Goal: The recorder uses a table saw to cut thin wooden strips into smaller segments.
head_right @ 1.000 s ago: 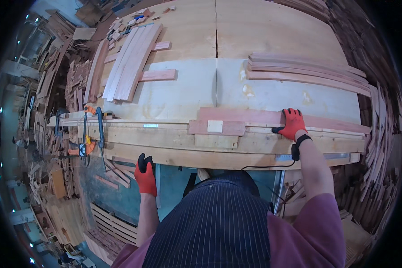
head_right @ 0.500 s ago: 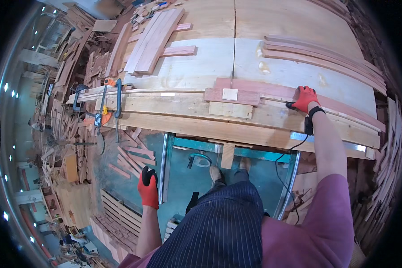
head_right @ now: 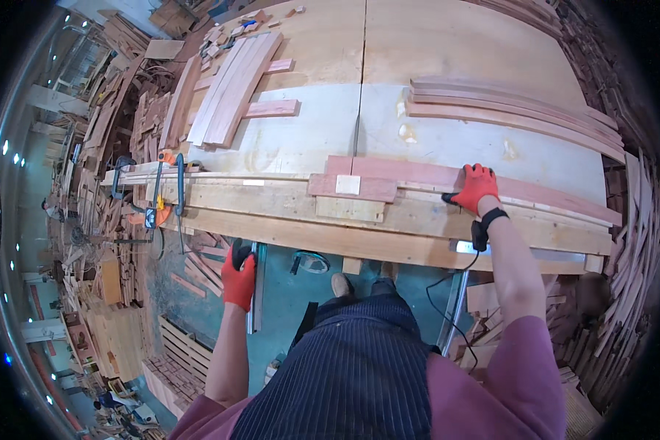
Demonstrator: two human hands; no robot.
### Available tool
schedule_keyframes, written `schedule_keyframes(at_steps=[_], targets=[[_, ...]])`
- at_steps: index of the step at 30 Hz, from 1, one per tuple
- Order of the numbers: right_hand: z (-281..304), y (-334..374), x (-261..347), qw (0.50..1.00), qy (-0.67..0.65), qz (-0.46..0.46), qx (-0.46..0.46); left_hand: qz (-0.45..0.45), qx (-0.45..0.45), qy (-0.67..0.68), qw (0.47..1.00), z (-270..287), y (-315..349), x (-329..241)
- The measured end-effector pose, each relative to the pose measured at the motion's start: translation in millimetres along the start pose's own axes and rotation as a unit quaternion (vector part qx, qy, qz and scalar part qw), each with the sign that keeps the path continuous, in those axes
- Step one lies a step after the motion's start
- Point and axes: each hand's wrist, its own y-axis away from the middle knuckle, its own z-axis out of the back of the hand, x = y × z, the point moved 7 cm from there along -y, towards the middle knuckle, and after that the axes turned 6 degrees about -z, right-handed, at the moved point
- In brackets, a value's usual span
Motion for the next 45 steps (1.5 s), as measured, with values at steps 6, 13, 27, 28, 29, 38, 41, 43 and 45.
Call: schedule_keyframes(at_steps=[6, 13, 27, 28, 29, 38, 41, 43, 45], targets=[[-0.4, -7.2, -3.5, 0.999, -0.02, 0.026, -0.004, -0.111, 0.078, -0.121, 0.983, -91.9, -108.6, -62.8], [25.6, -39.2, -48.3, 0.992, -0.11, 0.06, 0.025, -0.206, 0.257, -0.233, 0.915, -206.5, -195.4, -119.3], [-7.9, -82.0, -97.6, 0.987, -0.13, 0.015, 0.095, -0.051, 0.43, -0.174, 0.884, -270.1, -265.0, -89.4], [-8.2, -81.7, -92.0, 0.988, -0.13, 0.012, 0.083, -0.026, 0.419, -0.14, 0.897, -266.4, -281.2, -77.7], [-6.5, -82.9, -84.5, 0.989, -0.128, 0.013, 0.071, -0.041, 0.35, -0.087, 0.932, -251.2, -310.2, -73.6], [-5.8, -72.4, 156.3, 0.99, -0.044, 0.105, 0.088, -0.097, -0.111, 0.403, 0.903, 33.9, -455.6, -154.4], [-1.1, -67.9, 245.8, 0.985, -0.026, 0.132, 0.111, -0.069, -0.171, 0.443, 0.878, 90.2, -408.2, -91.3], [-3.7, -67.1, 295.0, 0.981, -0.005, 0.154, 0.119, -0.003, -0.191, 0.399, 0.897, 114.2, -363.1, -28.6], [-2.9, -62.9, 337.9, 0.979, -0.004, 0.176, 0.103, 0.049, -0.233, 0.388, 0.891, 135.3, -308.0, 36.4]])
